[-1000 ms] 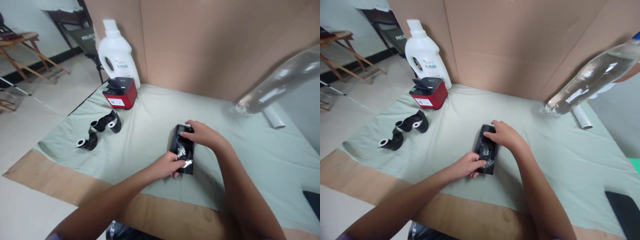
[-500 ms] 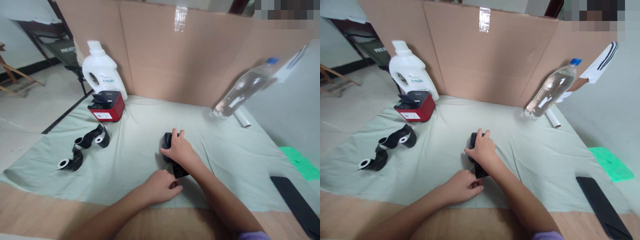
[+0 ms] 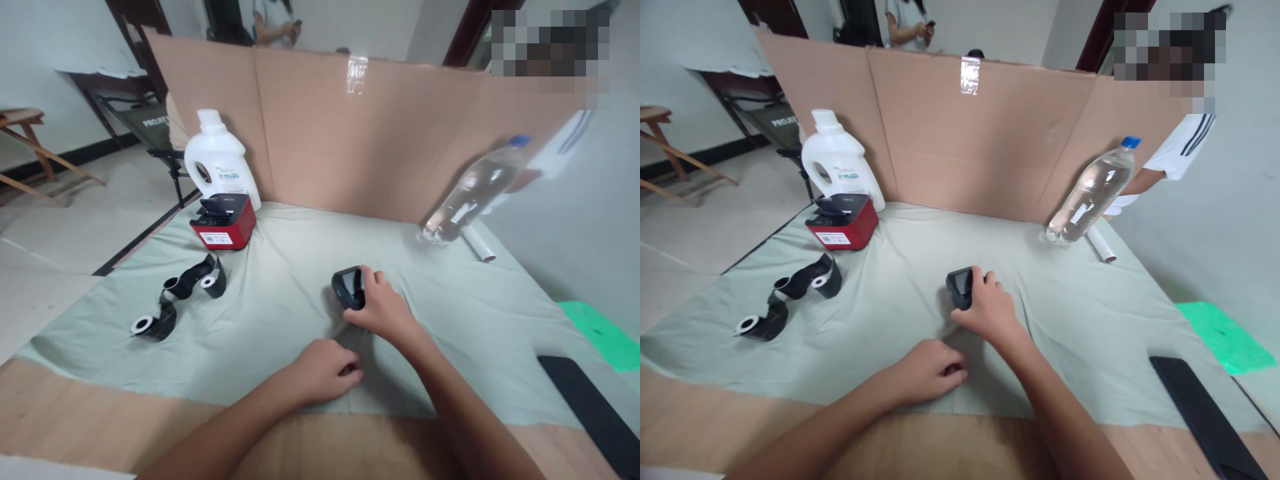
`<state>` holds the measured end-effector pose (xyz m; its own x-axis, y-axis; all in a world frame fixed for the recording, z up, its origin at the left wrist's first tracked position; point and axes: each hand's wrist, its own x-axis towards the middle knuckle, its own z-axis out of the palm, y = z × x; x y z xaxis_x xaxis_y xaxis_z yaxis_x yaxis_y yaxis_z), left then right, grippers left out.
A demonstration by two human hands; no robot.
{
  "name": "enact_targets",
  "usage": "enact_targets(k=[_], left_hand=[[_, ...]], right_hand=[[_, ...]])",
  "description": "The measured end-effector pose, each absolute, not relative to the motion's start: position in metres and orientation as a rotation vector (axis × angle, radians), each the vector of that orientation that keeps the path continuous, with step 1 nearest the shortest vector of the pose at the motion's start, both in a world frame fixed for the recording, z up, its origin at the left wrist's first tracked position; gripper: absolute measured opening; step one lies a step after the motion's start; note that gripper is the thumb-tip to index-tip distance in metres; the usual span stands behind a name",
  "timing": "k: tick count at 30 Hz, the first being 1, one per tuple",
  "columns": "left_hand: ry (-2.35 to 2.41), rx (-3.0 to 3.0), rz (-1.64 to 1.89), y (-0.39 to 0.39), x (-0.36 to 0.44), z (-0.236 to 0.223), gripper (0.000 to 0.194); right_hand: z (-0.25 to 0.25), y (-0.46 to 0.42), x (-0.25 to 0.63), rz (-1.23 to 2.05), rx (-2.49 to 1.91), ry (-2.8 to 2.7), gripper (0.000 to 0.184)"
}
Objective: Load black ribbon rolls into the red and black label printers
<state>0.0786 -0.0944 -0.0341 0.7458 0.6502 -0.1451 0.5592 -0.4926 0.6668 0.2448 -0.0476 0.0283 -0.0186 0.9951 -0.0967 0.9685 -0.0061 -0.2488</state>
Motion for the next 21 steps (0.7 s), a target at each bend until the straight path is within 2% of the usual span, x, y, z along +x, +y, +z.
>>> enact_targets(k=[3, 9, 11, 15, 21], left_hand=[[0.916, 2.192, 0.154, -0.093, 0.079, -0.037, 0.020], [0.908, 2.144, 0.137, -0.095, 0.079, -0.037, 0.017], [0.923, 2.154, 0.122, -0.101, 0.079, -0.036, 0.013], [0.986, 2.215, 0.074, -0.111, 0.078, -0.033, 0.014], [0.967, 2.211, 0.058, -0.110, 0.080, -0.038, 0.013]], right_hand=[[0.028, -0.041, 0.301, 0.483, -2.074, -1.915, 0.080], [0.019, -0.003, 0.430, 0.100, -2.413, -1.535, 0.086], [0.014, 0.011, 0.461, 0.029, -2.461, -1.470, 0.094], [0.003, 0.028, 0.493, 0.027, -2.517, -1.358, 0.106], [-0.008, 0.034, 0.501, 0.006, -2.585, -1.182, 0.103]])
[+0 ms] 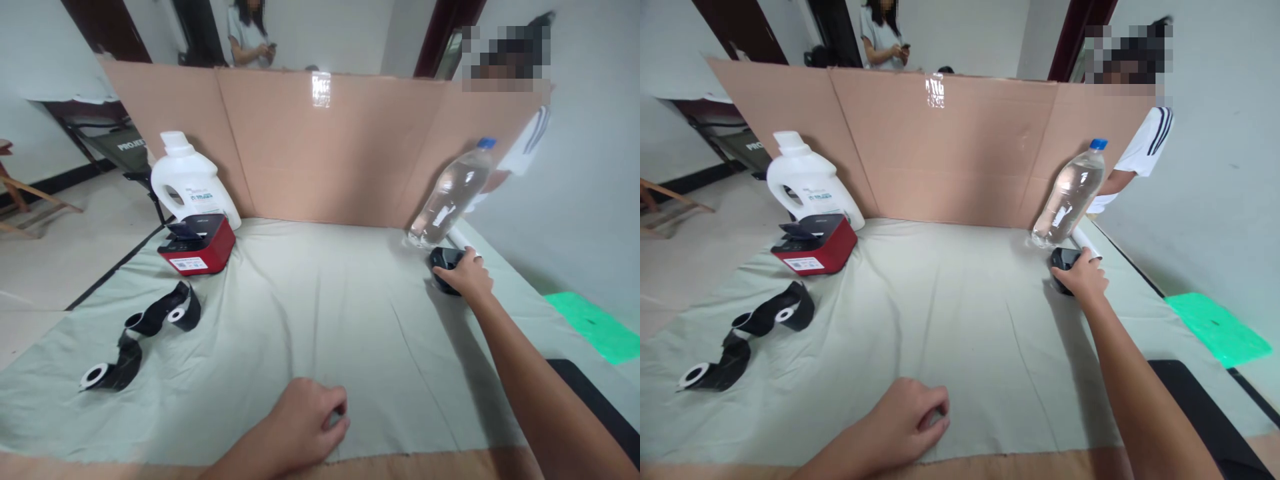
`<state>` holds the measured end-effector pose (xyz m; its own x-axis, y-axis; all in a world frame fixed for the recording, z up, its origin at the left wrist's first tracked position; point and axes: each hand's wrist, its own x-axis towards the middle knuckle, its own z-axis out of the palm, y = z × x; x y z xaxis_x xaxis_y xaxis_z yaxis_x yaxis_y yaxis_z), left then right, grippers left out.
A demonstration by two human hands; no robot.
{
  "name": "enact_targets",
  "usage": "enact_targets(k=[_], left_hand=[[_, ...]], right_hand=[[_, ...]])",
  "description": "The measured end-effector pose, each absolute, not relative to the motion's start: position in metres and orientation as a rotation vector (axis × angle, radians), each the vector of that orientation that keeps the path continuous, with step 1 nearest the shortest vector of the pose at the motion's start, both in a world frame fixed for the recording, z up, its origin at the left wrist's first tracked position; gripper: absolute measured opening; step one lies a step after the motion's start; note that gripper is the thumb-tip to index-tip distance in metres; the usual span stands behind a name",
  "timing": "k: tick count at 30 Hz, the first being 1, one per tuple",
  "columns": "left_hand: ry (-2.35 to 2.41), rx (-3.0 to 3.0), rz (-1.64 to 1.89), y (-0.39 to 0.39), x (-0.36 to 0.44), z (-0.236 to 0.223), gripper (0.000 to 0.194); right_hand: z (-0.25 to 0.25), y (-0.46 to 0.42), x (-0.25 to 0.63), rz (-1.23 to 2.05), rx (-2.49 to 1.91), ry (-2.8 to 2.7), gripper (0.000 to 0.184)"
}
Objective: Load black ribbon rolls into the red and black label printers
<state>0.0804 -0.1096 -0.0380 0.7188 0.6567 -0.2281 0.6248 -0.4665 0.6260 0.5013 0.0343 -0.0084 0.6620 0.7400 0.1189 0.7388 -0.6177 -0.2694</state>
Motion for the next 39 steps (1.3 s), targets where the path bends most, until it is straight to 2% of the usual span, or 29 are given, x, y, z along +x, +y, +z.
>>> enact_targets(k=[3, 6, 11, 13, 14, 15, 17, 19, 22, 25, 28, 32, 35, 39], left_hand=[[0.919, 2.163, 0.069, -0.113, 0.076, -0.032, 0.012], [0.829, 2.085, 0.208, -0.116, 0.049, -0.006, 0.013], [1.295, 1.902, 1.073, -0.052, -0.055, 0.051, 0.017], [1.584, 1.569, 1.531, 0.004, -0.100, 0.062, 0.010], [1.685, 1.402, 1.673, 0.034, -0.120, 0.063, 0.003], [1.785, 1.234, 1.753, 0.063, -0.137, 0.061, 0.006], [1.881, 0.944, 1.697, 0.113, -0.164, 0.051, 0.010], [1.829, 0.868, 1.525, 0.145, -0.180, 0.035, 0.005], [1.685, 0.824, 1.357, 0.163, -0.190, 0.009, 0.005], [1.565, 0.786, 1.333, 0.163, -0.195, -0.008, 0.012], [1.511, 0.768, 1.340, 0.161, -0.199, -0.014, 0.014], [1.507, 0.808, 1.339, 0.156, -0.201, -0.011, 0.014], [1.522, 0.909, 1.379, 0.152, -0.198, 0.002, 0.020], [1.593, 1.244, 1.463, 0.150, -0.181, 0.033, 0.039]], right_hand=[[-0.014, 0.034, 0.505, 0.005, -2.582, -1.172, 0.102], [-0.014, 0.034, 0.503, -0.063, -2.585, -1.181, 0.106], [-0.008, 0.044, 0.433, -0.403, -2.314, -1.605, 0.112], [-0.012, 0.055, 0.371, -0.246, -2.044, -1.866, 0.099], [-0.016, 0.064, 0.335, -0.103, -1.893, -1.966, 0.092], [-0.021, 0.073, 0.296, 0.054, -1.742, -2.034, 0.087], [-0.034, 0.095, 0.214, 0.350, -1.457, -2.118, 0.081], [-0.047, 0.118, 0.136, 0.601, -1.226, -2.084, 0.081], [-0.061, 0.149, 0.037, 0.899, -1.087, -1.883, 0.093], [-0.073, 0.164, -0.026, 0.992, -1.059, -1.709, 0.109], [-0.082, 0.164, -0.053, 0.879, -1.155, -1.634, 0.117], [-0.080, 0.157, -0.052, 0.801, -1.142, -1.627, 0.118], [-0.061, 0.156, -0.044, 0.761, -1.063, -1.654, 0.120], [-0.017, 0.152, -0.019, 0.699, -0.976, -1.674, 0.122]])
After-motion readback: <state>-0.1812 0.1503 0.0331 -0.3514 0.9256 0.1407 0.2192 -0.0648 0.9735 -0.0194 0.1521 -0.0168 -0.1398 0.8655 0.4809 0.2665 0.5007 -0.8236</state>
